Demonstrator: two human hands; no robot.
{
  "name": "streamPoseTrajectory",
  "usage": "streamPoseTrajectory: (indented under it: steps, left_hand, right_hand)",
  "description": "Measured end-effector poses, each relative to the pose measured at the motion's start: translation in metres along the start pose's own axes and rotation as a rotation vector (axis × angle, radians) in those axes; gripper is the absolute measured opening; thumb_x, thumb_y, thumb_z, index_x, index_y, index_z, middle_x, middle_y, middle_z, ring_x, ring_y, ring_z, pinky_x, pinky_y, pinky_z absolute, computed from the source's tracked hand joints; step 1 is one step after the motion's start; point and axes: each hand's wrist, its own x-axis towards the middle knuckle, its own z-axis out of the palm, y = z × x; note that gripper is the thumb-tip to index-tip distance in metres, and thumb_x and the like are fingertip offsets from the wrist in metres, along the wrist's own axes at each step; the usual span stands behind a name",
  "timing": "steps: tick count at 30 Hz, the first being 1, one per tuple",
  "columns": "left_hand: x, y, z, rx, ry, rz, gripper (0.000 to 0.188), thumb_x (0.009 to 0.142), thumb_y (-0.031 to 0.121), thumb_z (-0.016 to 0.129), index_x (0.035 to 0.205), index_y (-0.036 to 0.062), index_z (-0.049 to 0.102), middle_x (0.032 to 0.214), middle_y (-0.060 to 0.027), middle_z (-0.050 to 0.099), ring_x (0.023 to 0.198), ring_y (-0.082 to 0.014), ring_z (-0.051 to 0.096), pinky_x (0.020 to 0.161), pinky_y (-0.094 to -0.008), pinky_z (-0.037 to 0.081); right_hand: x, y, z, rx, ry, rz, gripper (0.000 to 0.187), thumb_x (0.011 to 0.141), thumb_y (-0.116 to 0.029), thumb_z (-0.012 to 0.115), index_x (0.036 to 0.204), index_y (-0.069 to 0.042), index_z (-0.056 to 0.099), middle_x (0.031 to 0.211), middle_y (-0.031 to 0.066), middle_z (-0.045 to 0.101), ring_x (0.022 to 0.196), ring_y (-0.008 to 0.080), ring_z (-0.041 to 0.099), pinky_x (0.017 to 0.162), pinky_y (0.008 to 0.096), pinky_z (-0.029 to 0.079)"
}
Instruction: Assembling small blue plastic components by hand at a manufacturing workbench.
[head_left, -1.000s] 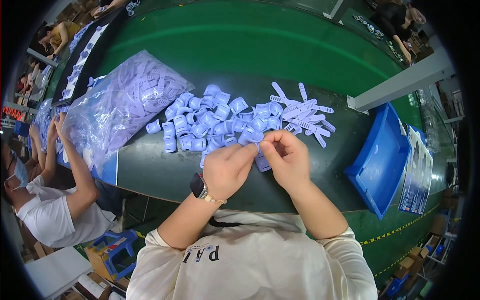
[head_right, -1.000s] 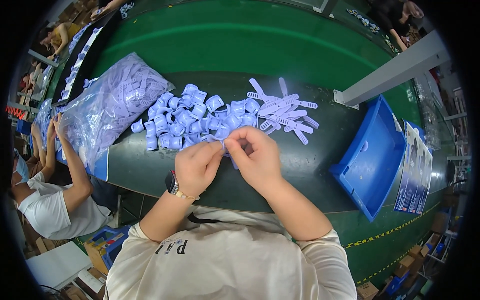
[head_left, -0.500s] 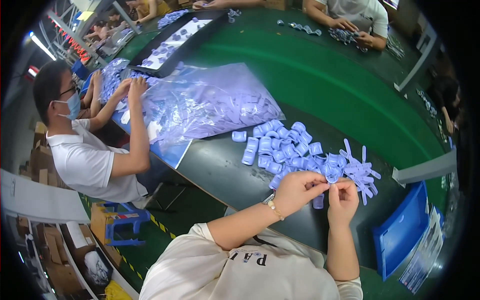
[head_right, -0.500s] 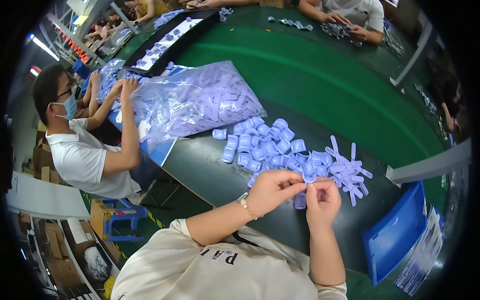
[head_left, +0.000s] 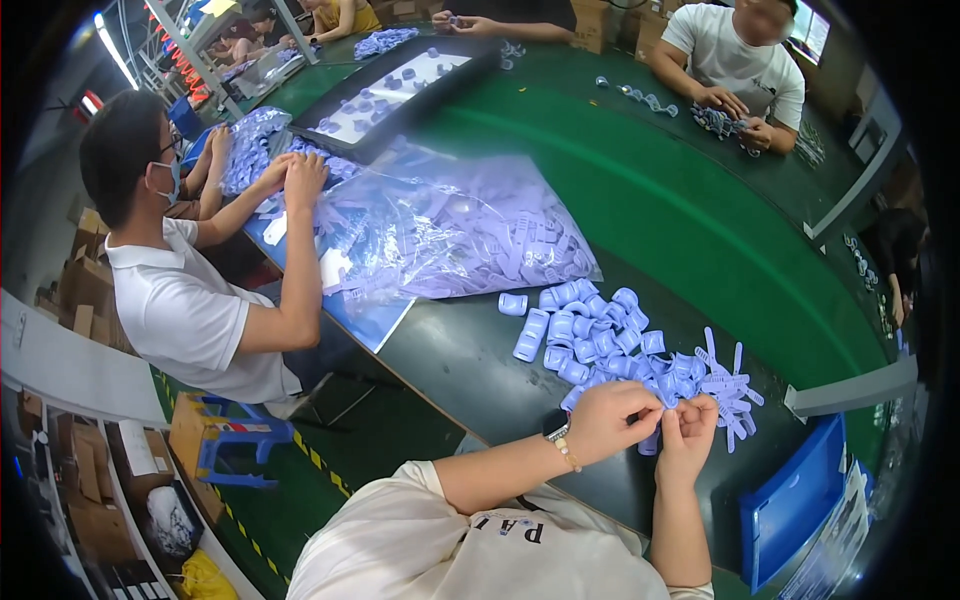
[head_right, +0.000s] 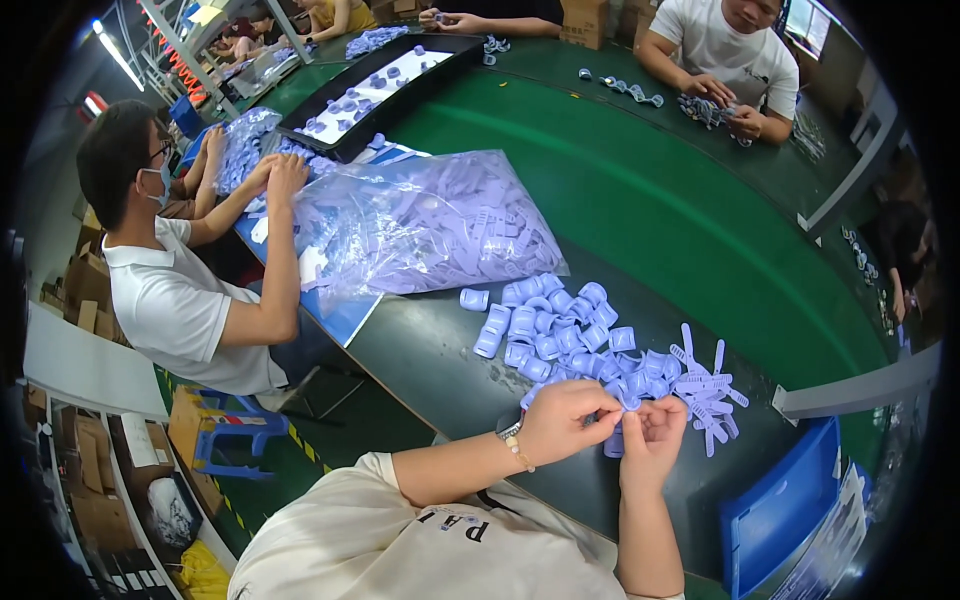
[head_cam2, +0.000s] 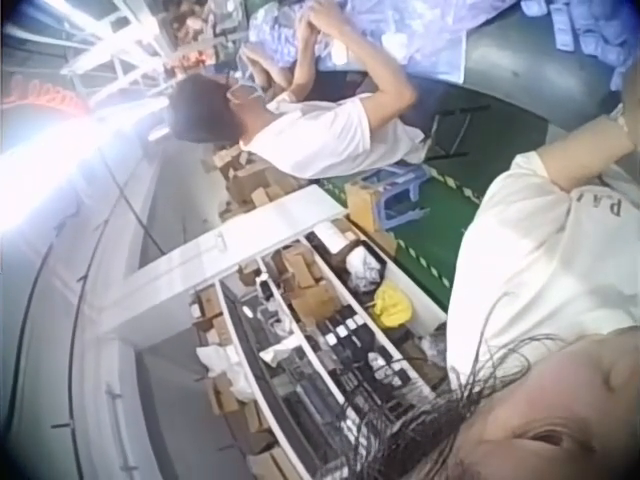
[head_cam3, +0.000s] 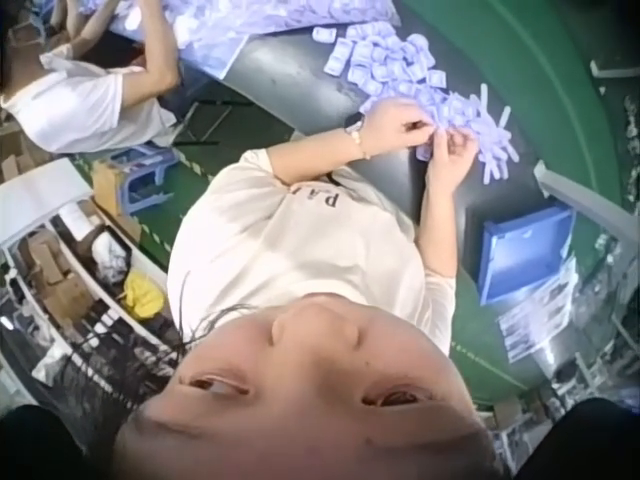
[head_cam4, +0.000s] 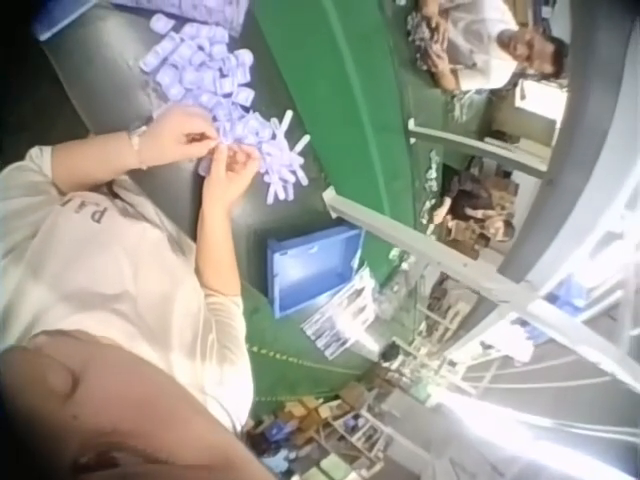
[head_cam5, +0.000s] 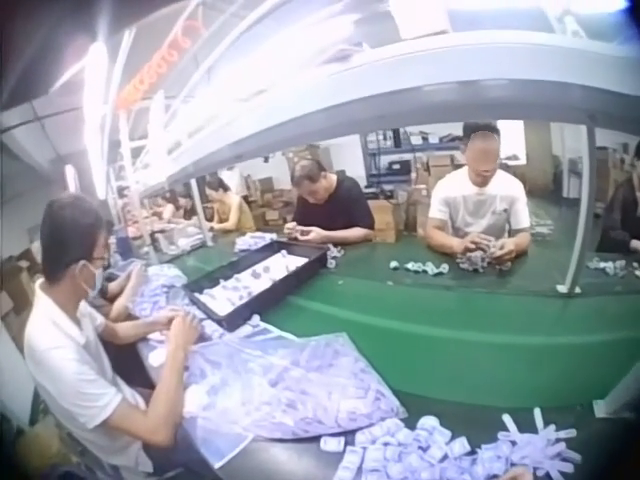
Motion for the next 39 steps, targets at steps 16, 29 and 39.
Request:
streamPoseTrajectory:
  steps: [16, 29, 39]
  left_hand:
    - [-0.003, 0.001, -0.01, -0.048, -0.017, -0.042, 0.006, 0.073, 0.008, 0.069, 0.075, 0.0085, 0.063, 0.066, -0.0029, 0.059, 0.052, -0.0182, 0.054, 0.048, -0.032, 0.04]
    - [-0.006, -0.009, -0.014, -0.382, -0.114, -0.477, 0.004, 0.086, 0.002, 0.064, 0.088, -0.0005, 0.065, 0.079, -0.0017, 0.065, 0.07, -0.0059, 0.058, 0.063, -0.0204, 0.048]
    - [-0.012, -0.012, 0.003, -0.524, -0.061, -0.574, 0.007, 0.088, 0.007, 0.066, 0.09, -0.0003, 0.066, 0.071, 0.0021, 0.062, 0.062, -0.0015, 0.053, 0.054, -0.0169, 0.042]
  right_hand:
    - [-0.005, 0.005, -0.011, -0.075, -0.116, 0.069, 0.027, 0.087, 0.001, 0.062, 0.106, -0.005, 0.045, 0.09, 0.0044, 0.058, 0.079, 0.0085, 0.055, 0.072, 0.0206, 0.043]
    - [0.002, 0.004, 0.003, -0.096, -0.049, 0.001, 0.02, 0.088, 0.003, 0.057, 0.104, -0.005, 0.047, 0.094, 0.0055, 0.058, 0.081, 0.0102, 0.055, 0.072, 0.023, 0.044]
    - [0.011, -0.017, -0.009, -0.508, -0.184, -0.18, 0.005, 0.078, 0.0, 0.068, 0.081, 0.001, 0.064, 0.082, 0.0043, 0.061, 0.065, 0.0064, 0.049, 0.053, 0.021, 0.037]
